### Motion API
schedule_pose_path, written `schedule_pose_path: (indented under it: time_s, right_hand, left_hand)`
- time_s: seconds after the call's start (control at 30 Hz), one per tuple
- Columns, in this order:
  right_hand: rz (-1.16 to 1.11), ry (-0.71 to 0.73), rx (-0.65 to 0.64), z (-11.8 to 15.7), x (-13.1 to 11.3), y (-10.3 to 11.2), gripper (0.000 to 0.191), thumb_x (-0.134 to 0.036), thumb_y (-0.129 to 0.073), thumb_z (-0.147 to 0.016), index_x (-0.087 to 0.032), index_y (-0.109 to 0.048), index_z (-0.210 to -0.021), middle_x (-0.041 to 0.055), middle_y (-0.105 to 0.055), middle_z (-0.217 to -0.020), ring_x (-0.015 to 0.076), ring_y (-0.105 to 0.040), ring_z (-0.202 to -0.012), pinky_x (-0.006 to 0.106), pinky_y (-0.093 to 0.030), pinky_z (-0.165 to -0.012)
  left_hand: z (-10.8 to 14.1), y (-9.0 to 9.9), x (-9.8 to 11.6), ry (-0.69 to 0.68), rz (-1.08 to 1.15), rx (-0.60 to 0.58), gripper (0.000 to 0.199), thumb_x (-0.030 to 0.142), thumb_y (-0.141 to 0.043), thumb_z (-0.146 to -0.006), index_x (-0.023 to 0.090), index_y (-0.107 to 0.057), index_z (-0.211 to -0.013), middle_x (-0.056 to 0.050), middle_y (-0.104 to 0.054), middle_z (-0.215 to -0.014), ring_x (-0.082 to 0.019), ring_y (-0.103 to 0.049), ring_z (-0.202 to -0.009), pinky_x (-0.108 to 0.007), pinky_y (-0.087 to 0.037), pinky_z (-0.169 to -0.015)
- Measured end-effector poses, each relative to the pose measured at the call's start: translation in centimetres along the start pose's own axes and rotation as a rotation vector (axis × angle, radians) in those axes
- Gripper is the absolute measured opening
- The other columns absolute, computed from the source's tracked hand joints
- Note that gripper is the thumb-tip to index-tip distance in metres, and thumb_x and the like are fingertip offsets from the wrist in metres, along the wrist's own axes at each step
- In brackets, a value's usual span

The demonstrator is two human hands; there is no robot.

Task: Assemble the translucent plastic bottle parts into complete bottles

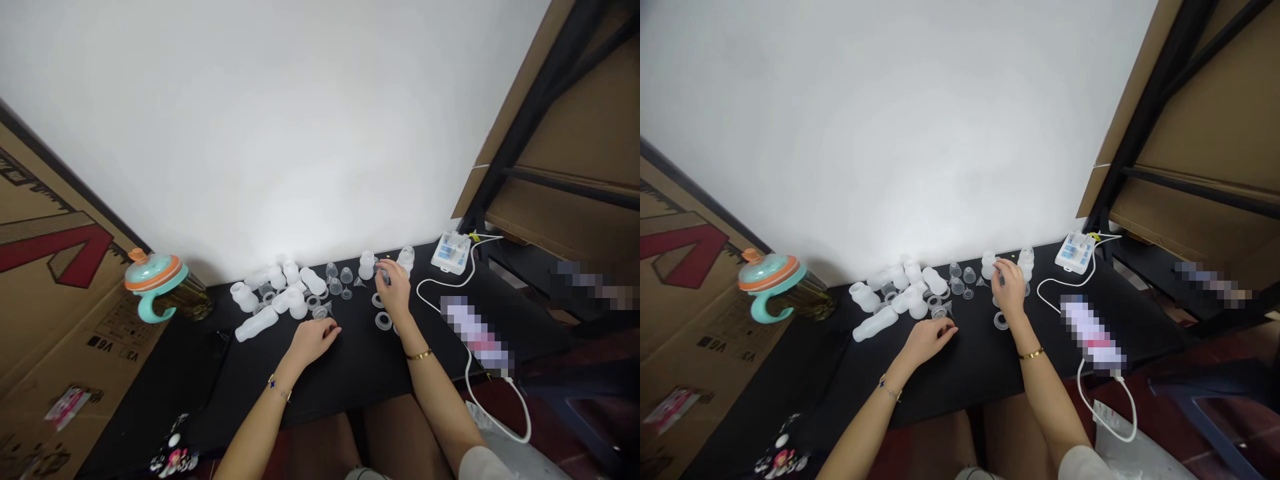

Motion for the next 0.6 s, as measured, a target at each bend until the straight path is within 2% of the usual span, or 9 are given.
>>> schedule_pose_path:
  time_s: [0.37, 0.5, 0.6]
  right_hand:
    - [-0.042, 0.141, -0.470, 4.1, -3.3, -7.3, 0.018, -0.014, -0.058, -0.090, -0.020, -0.072, -0.100, 0.0091, -0.071, -0.107, 0.0251, -0.064, -0.104, 0.038, -0.052, -0.095]
    - [-0.018, 0.150, -0.567, 5.4, -3.6, -8.9, 0.018, -0.014, -0.061, -0.090, -0.020, -0.072, -0.102, 0.0091, -0.071, -0.108, 0.0253, -0.065, -0.103, 0.038, -0.053, -0.094]
    - [-0.016, 0.143, -0.592, 5.8, -3.7, -9.2, 0.017, -0.015, -0.062, -0.090, -0.020, -0.072, -0.103, 0.0085, -0.071, -0.108, 0.0248, -0.065, -0.103, 0.037, -0.053, -0.092]
  left_hand:
    - [0.0, -0.7, -0.2, -0.005, -0.053, -0.052, 0.026, 0.040, -0.054, -0.097, 0.023, -0.073, -0.096, -0.003, -0.072, -0.078, -0.019, -0.066, -0.071, -0.027, -0.039, -0.062]
    - [-0.1, -0.9, -0.3, -0.007, -0.044, -0.051, 0.027, 0.042, -0.054, -0.097, 0.023, -0.073, -0.095, -0.003, -0.072, -0.077, -0.019, -0.066, -0.071, -0.027, -0.041, -0.063]
    - [0.0, 0.0, -0.3, -0.007, -0.004, 0.043, 0.029, 0.042, -0.051, -0.098, 0.024, -0.074, -0.097, -0.003, -0.072, -0.078, -0.019, -0.066, -0.071, -0.028, -0.044, -0.066]
Point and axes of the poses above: each hand's wrist, its own z-axis away from the middle knuckle, its own y-axis out of the back of the hand, x = y × z, the point moved 8 cm from there along -z, towards the middle knuckle
